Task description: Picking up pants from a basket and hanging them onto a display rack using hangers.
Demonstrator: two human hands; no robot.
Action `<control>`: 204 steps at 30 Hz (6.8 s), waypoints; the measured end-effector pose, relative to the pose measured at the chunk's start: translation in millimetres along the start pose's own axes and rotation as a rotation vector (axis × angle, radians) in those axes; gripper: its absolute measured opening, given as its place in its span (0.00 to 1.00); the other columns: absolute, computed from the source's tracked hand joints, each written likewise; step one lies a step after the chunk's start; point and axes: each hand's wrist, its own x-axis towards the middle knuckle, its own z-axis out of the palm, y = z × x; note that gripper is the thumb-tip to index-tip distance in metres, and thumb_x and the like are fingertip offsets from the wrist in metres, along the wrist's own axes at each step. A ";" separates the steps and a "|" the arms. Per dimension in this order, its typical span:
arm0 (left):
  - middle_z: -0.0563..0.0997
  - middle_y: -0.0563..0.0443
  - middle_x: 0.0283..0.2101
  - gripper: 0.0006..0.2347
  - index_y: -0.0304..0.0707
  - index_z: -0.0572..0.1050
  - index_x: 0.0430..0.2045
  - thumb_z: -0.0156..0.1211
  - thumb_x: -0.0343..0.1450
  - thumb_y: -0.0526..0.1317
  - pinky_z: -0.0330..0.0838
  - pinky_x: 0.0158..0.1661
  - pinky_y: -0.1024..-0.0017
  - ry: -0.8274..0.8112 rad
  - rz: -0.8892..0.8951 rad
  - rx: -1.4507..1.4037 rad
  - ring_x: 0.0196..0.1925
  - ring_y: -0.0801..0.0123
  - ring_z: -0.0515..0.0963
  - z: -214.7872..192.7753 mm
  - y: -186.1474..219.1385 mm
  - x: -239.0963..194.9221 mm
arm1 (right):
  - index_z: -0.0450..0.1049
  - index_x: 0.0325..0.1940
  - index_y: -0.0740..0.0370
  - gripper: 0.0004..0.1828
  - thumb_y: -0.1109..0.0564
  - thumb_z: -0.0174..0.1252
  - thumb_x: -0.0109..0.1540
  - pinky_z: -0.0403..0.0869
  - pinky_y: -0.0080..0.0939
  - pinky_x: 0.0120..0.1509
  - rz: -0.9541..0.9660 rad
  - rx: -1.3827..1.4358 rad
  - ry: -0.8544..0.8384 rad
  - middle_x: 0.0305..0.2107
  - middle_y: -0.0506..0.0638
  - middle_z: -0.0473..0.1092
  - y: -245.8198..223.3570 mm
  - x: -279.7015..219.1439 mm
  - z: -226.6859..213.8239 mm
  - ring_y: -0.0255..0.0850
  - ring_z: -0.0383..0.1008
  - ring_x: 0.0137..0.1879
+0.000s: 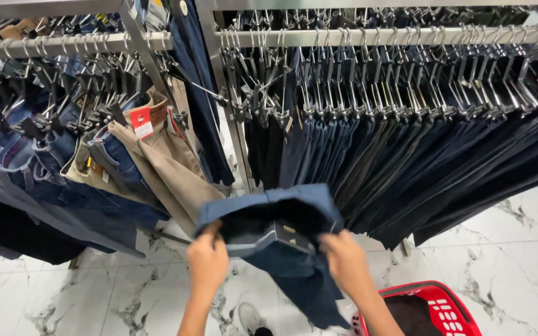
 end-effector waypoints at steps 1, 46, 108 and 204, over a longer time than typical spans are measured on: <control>0.87 0.47 0.47 0.15 0.43 0.81 0.46 0.50 0.69 0.34 0.72 0.53 0.55 -0.281 0.048 0.038 0.48 0.45 0.84 18.0 -28.0 -10.1 | 0.79 0.47 0.46 0.13 0.57 0.56 0.60 0.73 0.56 0.51 0.097 -0.010 -0.441 0.42 0.54 0.73 32.4 -14.7 22.5 0.59 0.76 0.48; 0.65 0.60 0.21 0.18 0.45 0.63 0.18 0.69 0.72 0.37 0.60 0.38 0.67 -0.777 0.875 -0.046 0.25 0.66 0.64 -38.9 51.2 62.7 | 0.76 0.47 0.50 0.06 0.56 0.56 0.66 0.73 0.39 0.61 0.176 0.361 -1.047 0.43 0.40 0.75 -30.3 130.9 16.0 0.32 0.72 0.50; 0.81 0.49 0.47 0.09 0.42 0.84 0.20 0.75 0.62 0.47 0.66 0.52 0.62 -0.752 0.487 0.009 0.52 0.58 0.76 13.7 -5.9 207.5 | 0.77 0.52 0.61 0.12 0.57 0.57 0.65 0.74 0.36 0.51 0.416 0.443 0.069 0.39 0.46 0.77 14.8 143.8 -40.6 0.35 0.76 0.45; 0.77 0.50 0.29 0.07 0.38 0.73 0.39 0.61 0.75 0.41 0.66 0.25 0.58 -0.809 0.809 0.123 0.26 0.52 0.75 -1.0 144.1 143.4 | 0.83 0.44 0.55 0.17 0.62 0.56 0.54 0.81 0.38 0.48 0.202 0.425 0.015 0.39 0.46 0.85 -90.0 131.5 9.2 0.39 0.87 0.42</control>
